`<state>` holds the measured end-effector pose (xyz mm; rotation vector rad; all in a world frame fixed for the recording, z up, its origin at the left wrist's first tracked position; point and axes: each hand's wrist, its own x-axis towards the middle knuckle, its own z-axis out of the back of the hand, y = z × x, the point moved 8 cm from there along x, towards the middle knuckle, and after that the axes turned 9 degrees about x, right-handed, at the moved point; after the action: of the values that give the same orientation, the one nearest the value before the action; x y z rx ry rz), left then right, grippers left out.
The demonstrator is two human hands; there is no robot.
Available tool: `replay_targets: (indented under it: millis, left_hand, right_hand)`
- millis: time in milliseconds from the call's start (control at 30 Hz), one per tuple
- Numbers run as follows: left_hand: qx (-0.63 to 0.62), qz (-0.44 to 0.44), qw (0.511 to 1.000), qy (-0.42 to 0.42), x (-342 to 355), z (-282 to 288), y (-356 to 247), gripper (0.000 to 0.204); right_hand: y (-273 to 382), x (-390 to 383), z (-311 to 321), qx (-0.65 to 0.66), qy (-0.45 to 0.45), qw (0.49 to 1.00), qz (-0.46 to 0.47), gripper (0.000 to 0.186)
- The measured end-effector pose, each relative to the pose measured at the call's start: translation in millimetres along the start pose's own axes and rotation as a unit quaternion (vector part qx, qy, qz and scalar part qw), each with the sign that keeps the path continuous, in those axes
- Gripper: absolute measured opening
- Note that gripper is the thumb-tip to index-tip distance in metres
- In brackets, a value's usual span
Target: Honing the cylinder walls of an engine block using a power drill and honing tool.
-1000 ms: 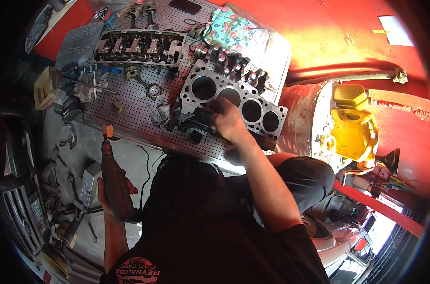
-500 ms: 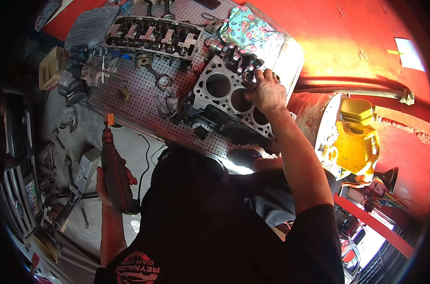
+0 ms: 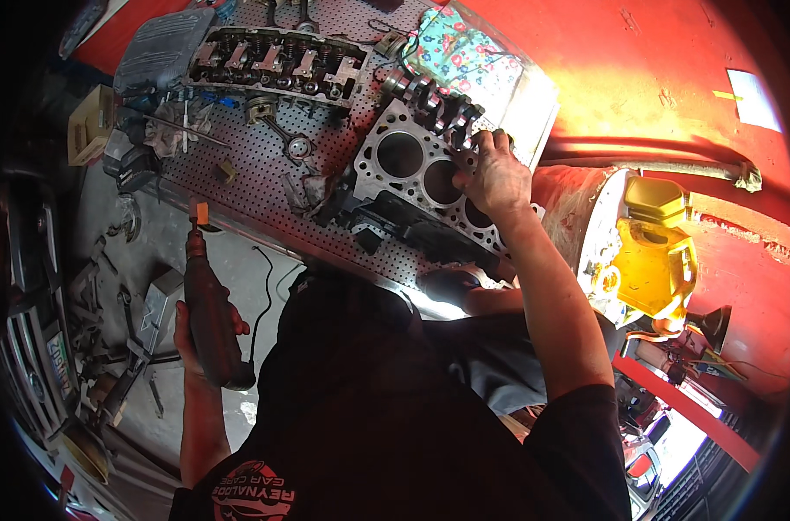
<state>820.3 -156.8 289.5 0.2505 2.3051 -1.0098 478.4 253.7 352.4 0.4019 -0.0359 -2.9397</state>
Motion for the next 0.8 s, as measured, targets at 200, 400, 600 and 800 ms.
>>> replay_targets:
  millis: [200, 400, 600, 800]
  left_hand:
    - [0.005, -0.013, 1.0, -0.021, -3, -4, -4, 0.085]
    - [0.008, -0.016, 0.999, -0.047, -4, 3, 3, 0.086]
    - [0.019, -0.016, 1.0, -0.018, -2, 2, 6, 0.086]
    - [0.01, 0.004, 1.0, -0.027, -5, -1, 7, 0.087]
  right_hand:
    - [6, -25, 1, 0.019, 0.032, 0.999, 0.001, 0.069]
    - [18, -80, -38, -0.026, 0.121, 0.97, 0.208, 0.062]
    - [12, -57, -49, 0.122, 0.266, 0.944, 0.151, 0.07]
    - [-5, -30, -38, -0.341, 0.173, 0.843, 0.379, 0.061]
